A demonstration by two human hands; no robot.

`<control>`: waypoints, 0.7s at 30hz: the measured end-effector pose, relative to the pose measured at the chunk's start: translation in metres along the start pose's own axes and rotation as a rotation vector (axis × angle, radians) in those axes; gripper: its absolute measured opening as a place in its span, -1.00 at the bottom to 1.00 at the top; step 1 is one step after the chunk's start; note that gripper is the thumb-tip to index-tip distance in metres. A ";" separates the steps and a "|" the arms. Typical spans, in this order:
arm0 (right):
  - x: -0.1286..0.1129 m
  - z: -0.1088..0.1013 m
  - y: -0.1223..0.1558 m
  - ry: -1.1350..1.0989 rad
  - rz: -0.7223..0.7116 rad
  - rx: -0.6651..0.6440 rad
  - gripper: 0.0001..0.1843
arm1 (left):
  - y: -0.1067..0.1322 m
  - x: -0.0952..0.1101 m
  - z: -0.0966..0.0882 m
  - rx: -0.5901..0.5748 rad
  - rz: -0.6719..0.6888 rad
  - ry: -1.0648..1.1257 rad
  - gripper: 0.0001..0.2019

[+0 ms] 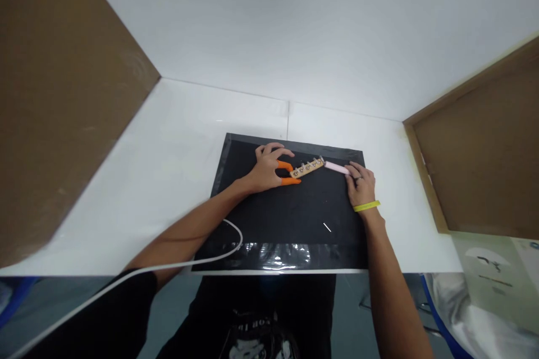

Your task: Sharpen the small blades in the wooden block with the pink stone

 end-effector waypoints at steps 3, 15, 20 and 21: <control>0.002 0.001 0.003 -0.012 0.023 0.036 -0.64 | 0.001 0.001 -0.004 0.057 -0.011 -0.021 -0.70; 0.002 0.002 0.007 -0.061 0.080 0.087 -0.68 | 0.011 0.008 -0.014 0.241 -0.068 -0.252 -0.71; -0.002 0.002 0.008 -0.087 0.088 0.072 -0.70 | 0.011 0.012 -0.012 0.155 -0.053 -0.209 -0.77; -0.003 0.002 0.008 -0.090 0.090 0.071 -0.70 | 0.012 0.012 -0.012 0.135 -0.051 -0.196 -0.79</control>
Point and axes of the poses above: each hand's wrist, its own y-axis away from the middle knuckle, its own z-axis out of the palm, x = y × z, the point moved 4 cm from there along -y, towards the middle knuckle, and after that the axes turned 1 degree about -y, right-handed, at the moved point
